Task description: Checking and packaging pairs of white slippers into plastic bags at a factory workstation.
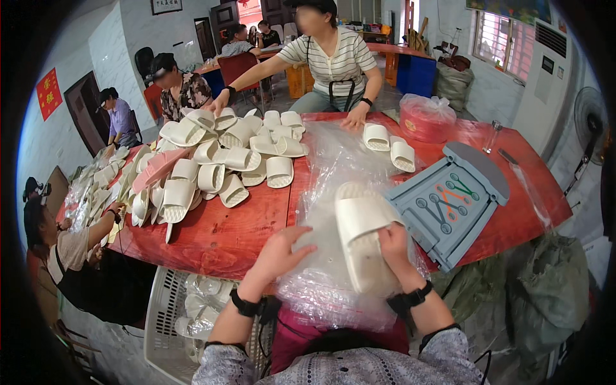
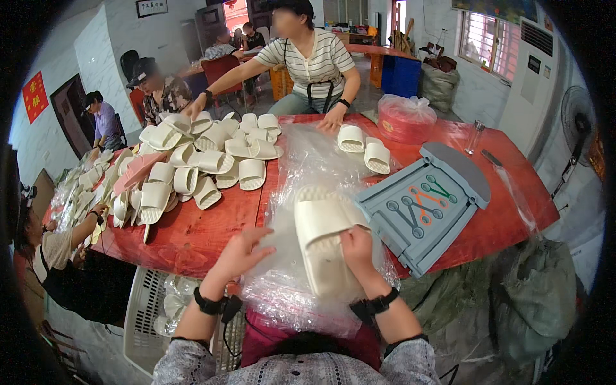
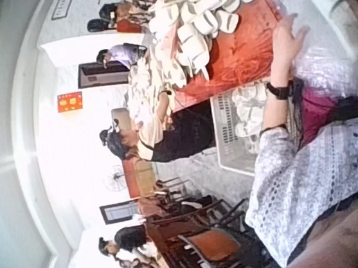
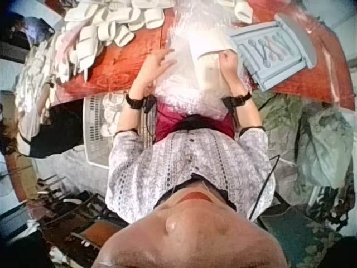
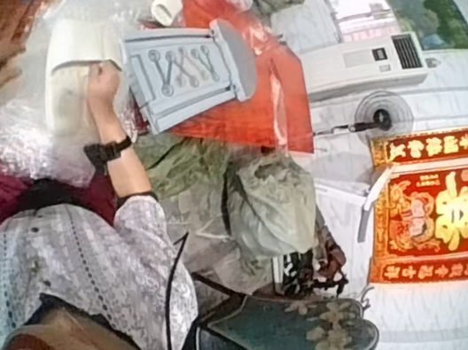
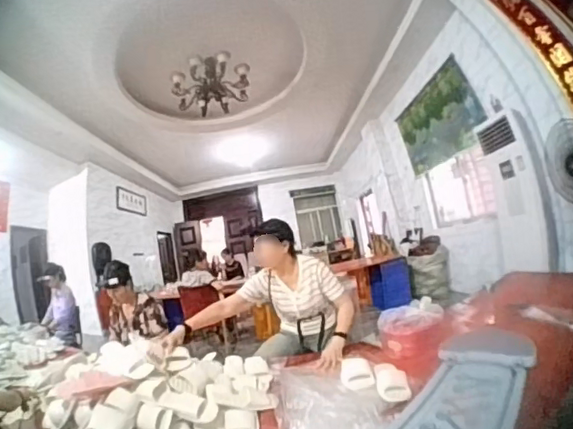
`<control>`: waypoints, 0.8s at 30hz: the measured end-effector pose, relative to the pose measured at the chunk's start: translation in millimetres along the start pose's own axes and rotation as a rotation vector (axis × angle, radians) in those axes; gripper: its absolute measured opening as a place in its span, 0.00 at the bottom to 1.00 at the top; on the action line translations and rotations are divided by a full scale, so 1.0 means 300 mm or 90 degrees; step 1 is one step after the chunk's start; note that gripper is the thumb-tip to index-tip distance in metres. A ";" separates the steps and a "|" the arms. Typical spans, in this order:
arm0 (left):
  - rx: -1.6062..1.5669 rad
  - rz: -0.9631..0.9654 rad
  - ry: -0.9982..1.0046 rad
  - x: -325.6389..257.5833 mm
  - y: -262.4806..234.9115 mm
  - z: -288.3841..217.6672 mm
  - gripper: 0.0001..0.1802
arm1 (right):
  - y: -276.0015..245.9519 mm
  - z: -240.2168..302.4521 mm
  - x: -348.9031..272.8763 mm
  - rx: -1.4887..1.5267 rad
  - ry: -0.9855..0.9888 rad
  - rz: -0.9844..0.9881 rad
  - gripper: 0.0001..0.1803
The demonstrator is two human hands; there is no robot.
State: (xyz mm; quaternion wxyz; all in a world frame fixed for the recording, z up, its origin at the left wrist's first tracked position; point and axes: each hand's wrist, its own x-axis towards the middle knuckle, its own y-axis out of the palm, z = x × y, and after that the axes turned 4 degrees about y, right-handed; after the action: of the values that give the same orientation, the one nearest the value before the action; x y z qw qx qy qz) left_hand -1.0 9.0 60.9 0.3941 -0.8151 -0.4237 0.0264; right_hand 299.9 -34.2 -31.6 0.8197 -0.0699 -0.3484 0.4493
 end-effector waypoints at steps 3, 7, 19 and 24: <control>0.139 -0.087 0.012 0.124 -0.017 0.047 0.29 | -0.104 0.136 -0.046 0.249 0.146 -0.077 0.15; 0.273 -0.171 0.052 0.315 0.068 0.192 0.30 | -0.177 0.136 -0.129 0.403 0.265 -0.132 0.22; 0.361 -0.266 0.082 0.436 0.186 0.205 0.19 | -0.260 0.136 -0.263 0.482 0.217 -0.146 0.24; 0.347 -0.218 0.145 0.458 0.208 0.193 0.16 | -0.242 0.084 -0.288 0.572 0.226 -0.132 0.23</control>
State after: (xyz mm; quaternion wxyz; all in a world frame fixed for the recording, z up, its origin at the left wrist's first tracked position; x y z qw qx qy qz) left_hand 106.8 122.1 19.6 0.6410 -0.5945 -0.4851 -0.0189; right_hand 303.4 -149.6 -25.7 0.8557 0.2502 0.0195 0.4526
